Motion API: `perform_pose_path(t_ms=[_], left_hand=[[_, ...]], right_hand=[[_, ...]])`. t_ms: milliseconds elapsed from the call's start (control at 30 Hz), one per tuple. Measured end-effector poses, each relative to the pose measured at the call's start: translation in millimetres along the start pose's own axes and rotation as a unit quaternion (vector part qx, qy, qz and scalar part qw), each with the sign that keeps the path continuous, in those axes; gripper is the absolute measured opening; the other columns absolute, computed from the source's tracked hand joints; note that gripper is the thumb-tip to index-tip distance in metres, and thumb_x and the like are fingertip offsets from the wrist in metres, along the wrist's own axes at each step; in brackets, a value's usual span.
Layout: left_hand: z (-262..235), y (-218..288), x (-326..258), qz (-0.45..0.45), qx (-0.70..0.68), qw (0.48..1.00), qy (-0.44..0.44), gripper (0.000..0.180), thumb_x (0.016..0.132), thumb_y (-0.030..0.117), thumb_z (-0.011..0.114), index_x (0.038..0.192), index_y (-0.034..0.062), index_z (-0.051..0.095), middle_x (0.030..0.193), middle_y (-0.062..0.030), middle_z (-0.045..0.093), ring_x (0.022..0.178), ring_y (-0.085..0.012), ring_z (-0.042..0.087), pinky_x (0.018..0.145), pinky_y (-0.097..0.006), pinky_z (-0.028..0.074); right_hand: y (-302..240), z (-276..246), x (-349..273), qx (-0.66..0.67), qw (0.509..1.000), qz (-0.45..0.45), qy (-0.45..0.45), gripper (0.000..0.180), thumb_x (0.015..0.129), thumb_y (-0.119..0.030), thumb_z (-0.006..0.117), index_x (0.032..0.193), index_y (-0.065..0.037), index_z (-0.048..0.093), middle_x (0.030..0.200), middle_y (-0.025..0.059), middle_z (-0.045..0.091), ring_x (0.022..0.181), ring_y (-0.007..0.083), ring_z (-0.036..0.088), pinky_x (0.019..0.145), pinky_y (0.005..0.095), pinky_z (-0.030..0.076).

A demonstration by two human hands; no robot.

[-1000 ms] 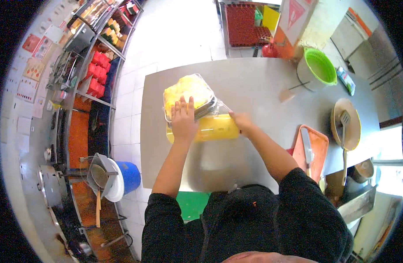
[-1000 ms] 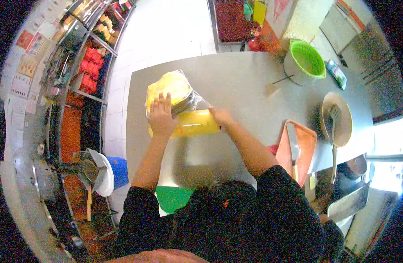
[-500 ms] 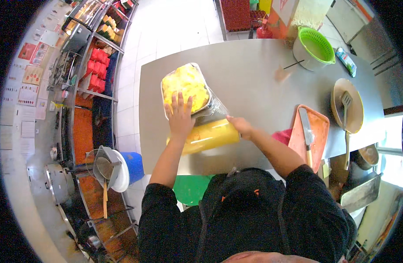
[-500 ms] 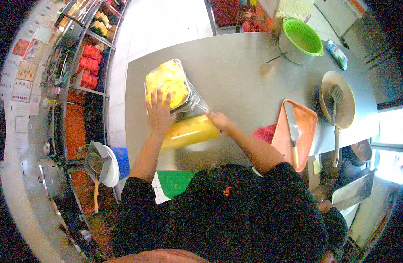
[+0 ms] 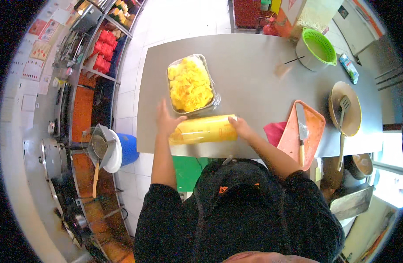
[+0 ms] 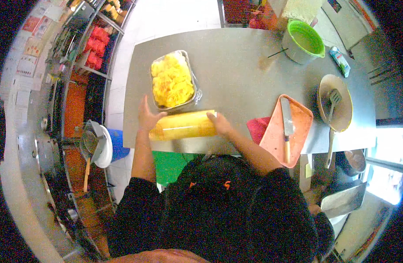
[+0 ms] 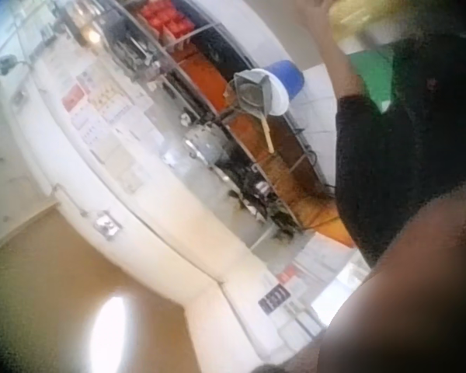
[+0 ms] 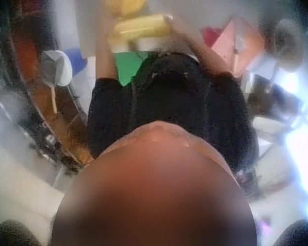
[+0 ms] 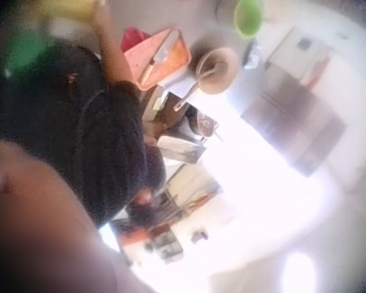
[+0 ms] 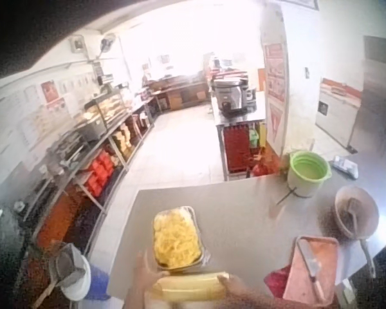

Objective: The person transfers cooked scrambled eggs from a frying pan into a metal tray using a spatula, covers the tray with plastic wrap from a large roll, and then places the empty frying pan in a sink to be washed.

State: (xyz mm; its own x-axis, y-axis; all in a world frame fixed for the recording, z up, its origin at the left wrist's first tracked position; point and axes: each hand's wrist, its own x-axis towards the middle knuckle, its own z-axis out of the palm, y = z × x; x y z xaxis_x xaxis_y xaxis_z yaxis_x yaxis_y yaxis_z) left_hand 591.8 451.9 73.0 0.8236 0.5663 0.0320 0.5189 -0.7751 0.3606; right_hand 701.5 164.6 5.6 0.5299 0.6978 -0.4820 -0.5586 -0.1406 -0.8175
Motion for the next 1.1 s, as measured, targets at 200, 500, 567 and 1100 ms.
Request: perform_pose_path(t_ms=[200, 500, 567, 1100], left_hand=[[14.5, -55.0, -103.8, -0.215, -0.304, 0.928, -0.032, 0.052, 0.076, 0.045, 0.069, 0.091, -0.0042, 0.064, 0.078, -0.0085, 0.065, 0.071, -0.017, 0.061, 0.065, -0.03, 0.049], [-45.7, 5.0, -207.8, -0.206, -0.639, 0.738, -0.068, 0.041, 0.085, 0.024, 0.059, 0.11, -0.0076, 0.052, 0.099, -0.0129, 0.061, 0.082, -0.0188, 0.062, 0.072, -0.031, 0.051], [-79.3, 30.2, -232.9, -0.211, -0.664, 0.715, -0.064, 0.043, 0.084, 0.024, 0.059, 0.111, -0.0082, 0.051, 0.102, -0.0136, 0.06, 0.085, -0.0192, 0.062, 0.074, -0.032, 0.051], [-201.6, 92.2, -222.8, 0.051, -0.649, 0.754, 0.081, 0.083, 0.062, 0.032, 0.082, 0.123, -0.0076, 0.042, 0.116, -0.0156, 0.056, 0.107, -0.0243, 0.055, 0.093, -0.036, 0.041]], right_hand=[[12.5, 0.7, -0.8, -0.054, 0.979, -0.167, -0.1, 0.04, 0.086, -0.032, 0.056, 0.108, 0.001, 0.056, 0.099, 0.0123, 0.063, 0.087, 0.0172, 0.059, 0.081, 0.033, 0.046], [-57.4, -3.8, -138.2, -0.078, 0.988, -0.064, -0.118, 0.053, 0.078, -0.029, 0.066, 0.119, 0.001, 0.05, 0.114, 0.0089, 0.058, 0.102, 0.0188, 0.056, 0.09, 0.0323, 0.042], [-81.6, -6.5, -191.9, -0.136, 0.967, -0.156, -0.149, 0.061, 0.075, -0.031, 0.069, 0.121, 0.003, 0.047, 0.114, 0.009, 0.057, 0.104, 0.0172, 0.054, 0.091, 0.0315, 0.042], [-184.0, -12.9, -217.8, -0.152, 0.955, -0.236, -0.097, 0.066, 0.07, -0.029, 0.074, 0.121, 0.005, 0.049, 0.117, 0.0137, 0.055, 0.109, 0.0204, 0.051, 0.092, 0.0302, 0.039]])
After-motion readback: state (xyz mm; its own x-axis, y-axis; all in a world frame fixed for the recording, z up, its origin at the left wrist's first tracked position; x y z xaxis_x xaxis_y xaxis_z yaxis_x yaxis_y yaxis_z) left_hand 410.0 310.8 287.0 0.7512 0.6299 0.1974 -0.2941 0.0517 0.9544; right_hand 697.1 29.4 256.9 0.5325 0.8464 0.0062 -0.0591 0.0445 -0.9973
